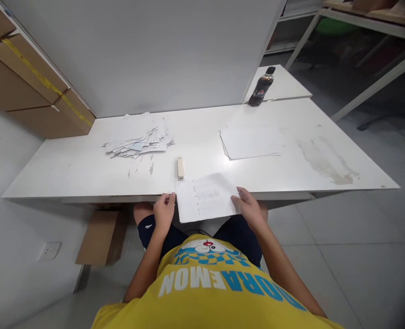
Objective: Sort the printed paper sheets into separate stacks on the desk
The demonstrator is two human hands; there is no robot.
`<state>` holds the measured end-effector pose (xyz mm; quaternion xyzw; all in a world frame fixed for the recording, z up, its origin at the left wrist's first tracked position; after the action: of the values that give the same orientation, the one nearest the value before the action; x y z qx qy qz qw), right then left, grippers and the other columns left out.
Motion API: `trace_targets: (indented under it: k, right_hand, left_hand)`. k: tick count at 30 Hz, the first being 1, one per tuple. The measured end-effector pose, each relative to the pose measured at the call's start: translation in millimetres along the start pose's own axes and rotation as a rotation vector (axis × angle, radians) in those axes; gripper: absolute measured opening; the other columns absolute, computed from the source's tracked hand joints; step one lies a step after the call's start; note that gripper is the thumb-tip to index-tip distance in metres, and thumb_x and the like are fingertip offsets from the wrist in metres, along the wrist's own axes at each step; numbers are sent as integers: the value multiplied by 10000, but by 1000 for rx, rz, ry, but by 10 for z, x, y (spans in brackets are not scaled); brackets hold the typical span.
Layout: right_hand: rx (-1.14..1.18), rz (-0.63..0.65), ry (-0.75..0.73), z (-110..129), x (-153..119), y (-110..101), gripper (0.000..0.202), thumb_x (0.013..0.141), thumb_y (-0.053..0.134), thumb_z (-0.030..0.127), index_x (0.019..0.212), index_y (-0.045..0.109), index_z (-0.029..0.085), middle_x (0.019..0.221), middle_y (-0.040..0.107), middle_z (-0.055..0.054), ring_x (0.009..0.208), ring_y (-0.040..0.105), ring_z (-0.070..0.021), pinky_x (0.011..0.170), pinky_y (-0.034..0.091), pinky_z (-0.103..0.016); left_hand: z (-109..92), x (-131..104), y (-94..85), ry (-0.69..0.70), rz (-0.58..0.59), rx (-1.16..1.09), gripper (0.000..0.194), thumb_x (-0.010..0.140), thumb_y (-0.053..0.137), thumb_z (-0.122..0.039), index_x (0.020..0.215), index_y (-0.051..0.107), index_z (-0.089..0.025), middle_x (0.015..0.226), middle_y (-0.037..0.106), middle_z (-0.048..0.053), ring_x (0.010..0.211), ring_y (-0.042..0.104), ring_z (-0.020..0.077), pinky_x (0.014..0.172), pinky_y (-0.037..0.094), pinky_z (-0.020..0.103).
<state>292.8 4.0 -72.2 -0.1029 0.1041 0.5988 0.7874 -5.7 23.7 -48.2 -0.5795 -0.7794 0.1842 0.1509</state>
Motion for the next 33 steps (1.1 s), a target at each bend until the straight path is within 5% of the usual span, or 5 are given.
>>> trace_targets:
  k: [4,8,12,20,33]
  right_hand:
    - [-11,-62,-35,-38,11,-25,401,655,696,447,990,636,237,745,699,-23,721,635,-239,606,479,-326]
    - [6,-83,-69,-61,24,31,393,670,667,463,986,624,233,735,693,-25,708,627,-232,602,467,-323]
    - [49,-117,-85,-75,-13,51,403,666,690,482,982,621,240,768,706,-30,717,628,-229,613,476,-328]
    - [131,-128,-9,-132,-32,-56,476,619,752,484,1005,637,231,718,680,-9,685,624,-215,609,486,-323]
    - [144,-135,-37,-106,8,106,452,648,721,491,1007,628,232,882,710,-53,810,638,-238,688,509,-343]
  left_hand:
    - [-228,186,-60,406,-23,247,302,932,495,-406,1038,678,-190,1057,707,119,1026,645,268,920,503,403]
    - [-321,372,159,689,223,302,488,971,433,-348,1423,471,-167,1491,473,122,1443,350,272,1171,334,471]
    - [-261,472,285,728,263,317,498,989,397,-326,1459,433,-163,1499,464,119,1448,344,261,1181,331,483]
    - [-212,479,237,712,314,241,499,986,425,-333,1464,434,-193,1519,440,103,1425,389,226,1175,350,434]
    - [-223,477,256,701,324,248,474,1000,400,-336,1456,450,-217,1515,448,80,1443,357,236,1180,334,465]
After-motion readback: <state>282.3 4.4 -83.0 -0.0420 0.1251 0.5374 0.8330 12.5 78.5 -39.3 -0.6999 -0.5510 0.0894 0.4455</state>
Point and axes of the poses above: each hand's wrist, its own x-axis towards the middle knuckle, its own y-axis out of the palm, z = x × y, the point moved 3 cm from there along x, towards the middle knuckle
